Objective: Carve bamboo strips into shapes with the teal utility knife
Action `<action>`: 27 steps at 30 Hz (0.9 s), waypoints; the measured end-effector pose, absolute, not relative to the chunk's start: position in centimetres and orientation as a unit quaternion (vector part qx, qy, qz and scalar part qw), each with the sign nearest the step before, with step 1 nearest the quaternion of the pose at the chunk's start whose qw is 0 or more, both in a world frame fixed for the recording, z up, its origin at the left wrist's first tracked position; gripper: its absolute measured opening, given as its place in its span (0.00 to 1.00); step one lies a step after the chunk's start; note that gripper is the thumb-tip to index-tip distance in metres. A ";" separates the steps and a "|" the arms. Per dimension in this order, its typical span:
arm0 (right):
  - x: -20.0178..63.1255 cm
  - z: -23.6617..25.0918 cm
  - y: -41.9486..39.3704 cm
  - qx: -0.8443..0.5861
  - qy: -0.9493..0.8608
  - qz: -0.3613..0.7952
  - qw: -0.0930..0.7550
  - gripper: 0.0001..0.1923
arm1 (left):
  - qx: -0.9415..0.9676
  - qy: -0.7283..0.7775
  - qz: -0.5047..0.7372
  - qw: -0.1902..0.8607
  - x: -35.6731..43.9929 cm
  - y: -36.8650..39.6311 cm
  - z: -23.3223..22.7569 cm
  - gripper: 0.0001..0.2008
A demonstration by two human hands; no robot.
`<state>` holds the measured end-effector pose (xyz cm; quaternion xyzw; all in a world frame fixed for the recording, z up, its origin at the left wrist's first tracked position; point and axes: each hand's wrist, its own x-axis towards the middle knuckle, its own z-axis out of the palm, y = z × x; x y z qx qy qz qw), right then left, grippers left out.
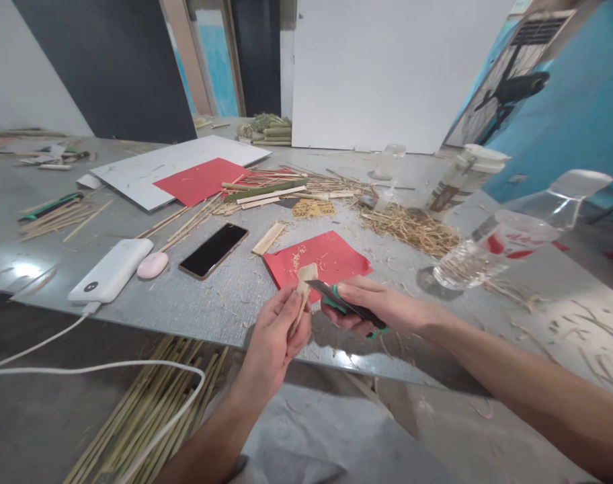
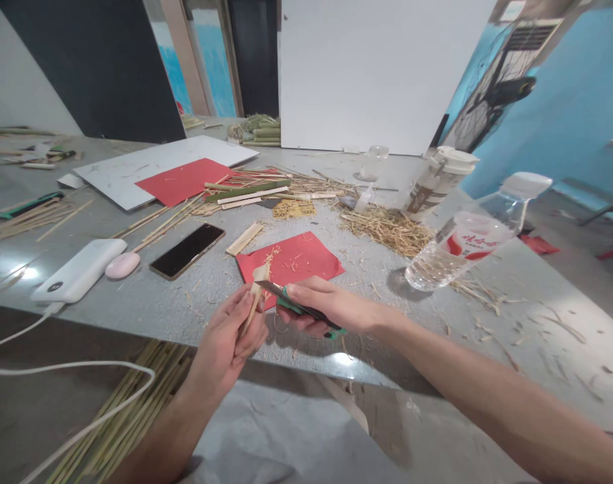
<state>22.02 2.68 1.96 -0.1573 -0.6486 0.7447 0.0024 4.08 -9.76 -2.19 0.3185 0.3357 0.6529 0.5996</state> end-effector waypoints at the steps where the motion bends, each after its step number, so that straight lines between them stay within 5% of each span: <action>1: 22.1 2.0 2.8 -0.147 -0.654 0.742 0.019 0.28 | 0.307 0.309 0.656 0.616 4.1 -9.6 -2.1 0.16; 4: 22.4 2.3 2.9 -0.146 -0.735 0.654 0.102 0.26 | 0.271 0.251 0.657 0.657 4.0 -9.5 -1.8 0.15; 7: 22.7 2.5 3.0 -0.160 -0.861 0.446 0.184 0.21 | 0.248 0.227 0.647 0.684 3.9 -9.5 -1.5 0.16; 11: 22.7 1.8 2.7 -0.138 -0.940 0.235 0.208 0.16 | 0.243 0.232 0.635 0.696 4.2 -9.7 -1.5 0.17; 27: 22.3 1.5 1.7 -0.140 -0.965 0.097 0.198 0.19 | 0.252 0.269 0.649 0.665 5.3 -10.1 -1.7 0.19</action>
